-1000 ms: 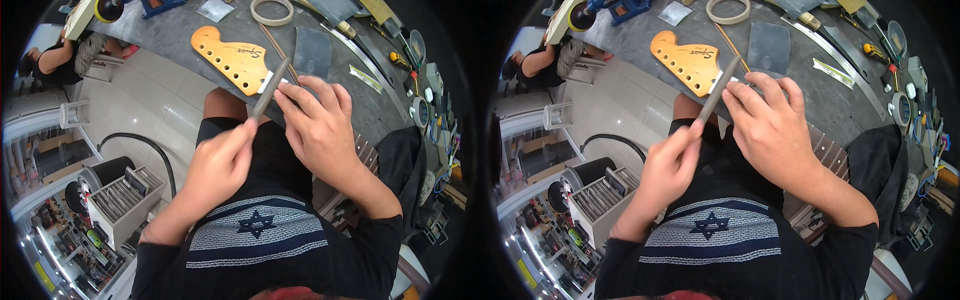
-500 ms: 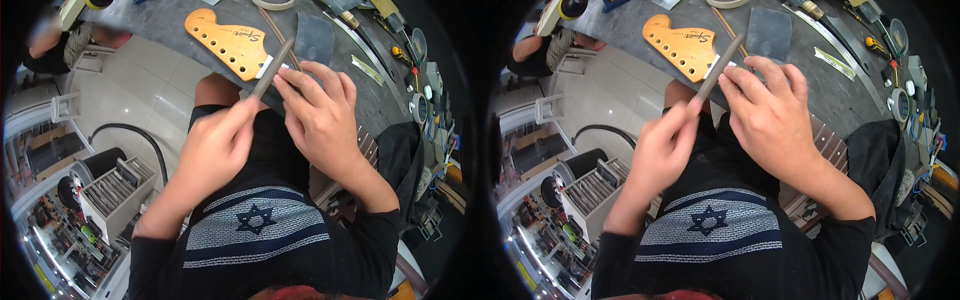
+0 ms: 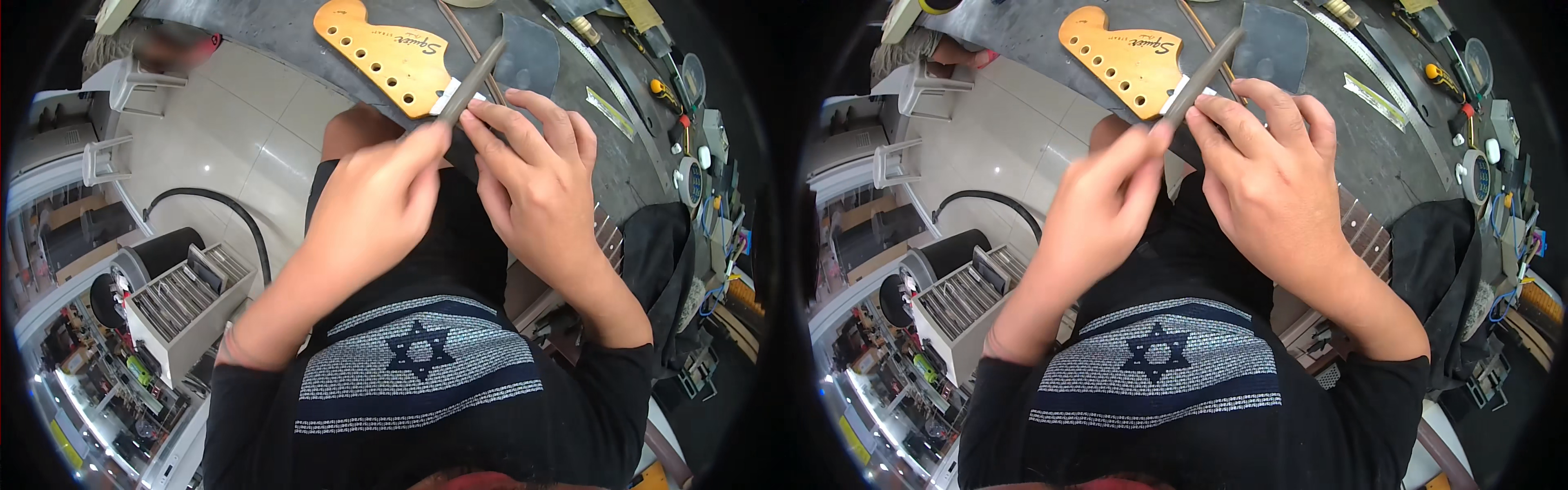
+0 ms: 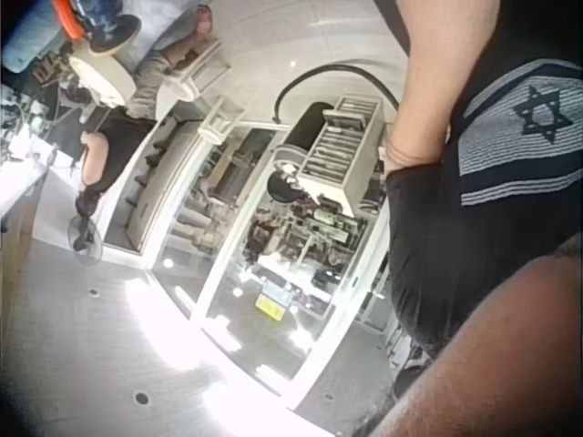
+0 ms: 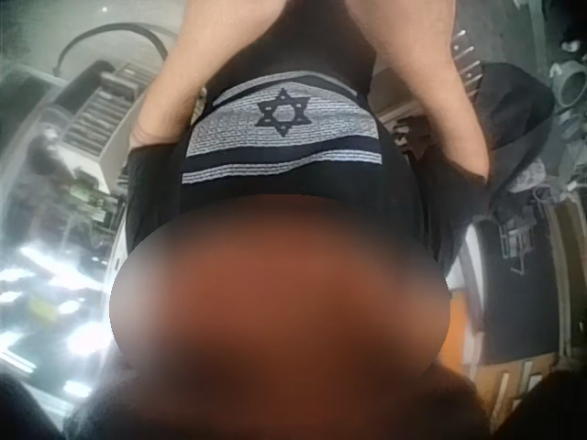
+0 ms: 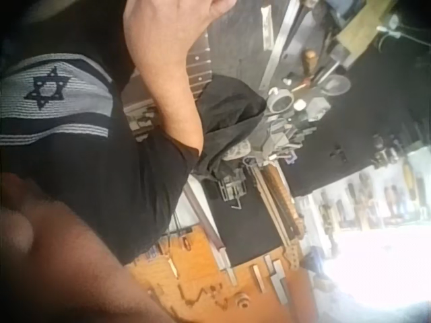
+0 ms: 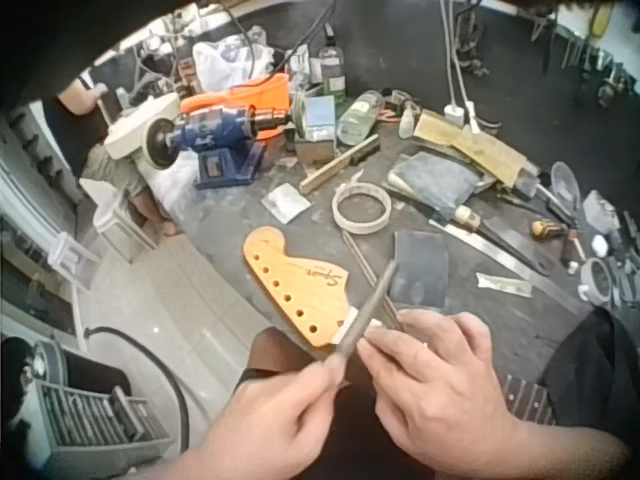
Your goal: The person sands the nut area of a guitar neck using a file, brushes away dust with a brush, and turns the neck over to inspect it.
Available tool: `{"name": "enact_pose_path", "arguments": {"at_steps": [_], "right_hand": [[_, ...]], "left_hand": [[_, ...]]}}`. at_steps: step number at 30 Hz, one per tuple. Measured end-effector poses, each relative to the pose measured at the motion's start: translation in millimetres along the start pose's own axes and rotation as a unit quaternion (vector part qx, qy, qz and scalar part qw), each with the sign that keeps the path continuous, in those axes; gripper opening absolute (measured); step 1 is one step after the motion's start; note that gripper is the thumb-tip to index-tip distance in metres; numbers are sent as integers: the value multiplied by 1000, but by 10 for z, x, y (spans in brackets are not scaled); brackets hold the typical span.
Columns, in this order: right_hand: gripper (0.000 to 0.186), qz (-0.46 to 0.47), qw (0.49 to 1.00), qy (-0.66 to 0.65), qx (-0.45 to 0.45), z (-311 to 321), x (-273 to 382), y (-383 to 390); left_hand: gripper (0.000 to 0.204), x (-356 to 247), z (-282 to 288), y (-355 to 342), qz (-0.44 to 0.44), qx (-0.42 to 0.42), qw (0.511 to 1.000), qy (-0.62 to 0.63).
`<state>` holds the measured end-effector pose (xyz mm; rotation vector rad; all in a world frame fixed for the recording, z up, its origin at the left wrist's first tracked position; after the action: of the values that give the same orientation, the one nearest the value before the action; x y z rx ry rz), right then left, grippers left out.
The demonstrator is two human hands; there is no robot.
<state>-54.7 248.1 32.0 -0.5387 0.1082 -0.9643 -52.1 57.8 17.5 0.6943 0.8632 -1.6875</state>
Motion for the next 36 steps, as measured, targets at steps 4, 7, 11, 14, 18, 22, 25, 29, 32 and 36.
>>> {"name": "enact_pose_path", "arguments": {"at_steps": [4,7,11,14,18,22,25,29,32,36], "right_hand": [[50,1,1000,-19,1,-45,26,-9],[51,5,1000,7,-7,10,18,-25],[51,-6,1000,2,-4,-29,-5,42],[51,-8,1000,-11,-4,-69,4,26],[51,-7,1000,-6,12,-10,23,10],[51,-2,1000,3,-1,-4,-6,24],[51,5,1000,-8,-8,-60,21,2],[50,5,1000,6,-9,-11,23,-7],[50,0,1000,7,-8,-40,-4,40],[51,6,1000,0,-8,-69,21,9]], "left_hand": [[31,-6,243,458,61,14,998,5],[28,20,-32,-80,-53,-29,998,-26],[32,41,65,223,-9,-7,1000,5],[28,43,247,511,68,29,997,-28],[28,83,-29,-13,23,-14,1000,10],[33,57,144,396,-1,1,1000,-13],[33,44,241,586,48,21,998,-33],[31,75,-24,14,0,-17,1000,-3],[30,126,48,325,0,-18,1000,15],[30,135,213,608,42,12,999,-28]]}}
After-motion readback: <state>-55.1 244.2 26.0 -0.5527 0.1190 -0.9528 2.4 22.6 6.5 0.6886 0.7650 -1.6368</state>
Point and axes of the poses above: each hand's wrist, its own y-axis away from the middle knuckle, its own z-axis out of the back of the hand, x = y × z, the point moved 4 cm from there along -y, towards the middle knuckle, and after that the axes turned 8 degrees about -x, right-handed, at the moved point
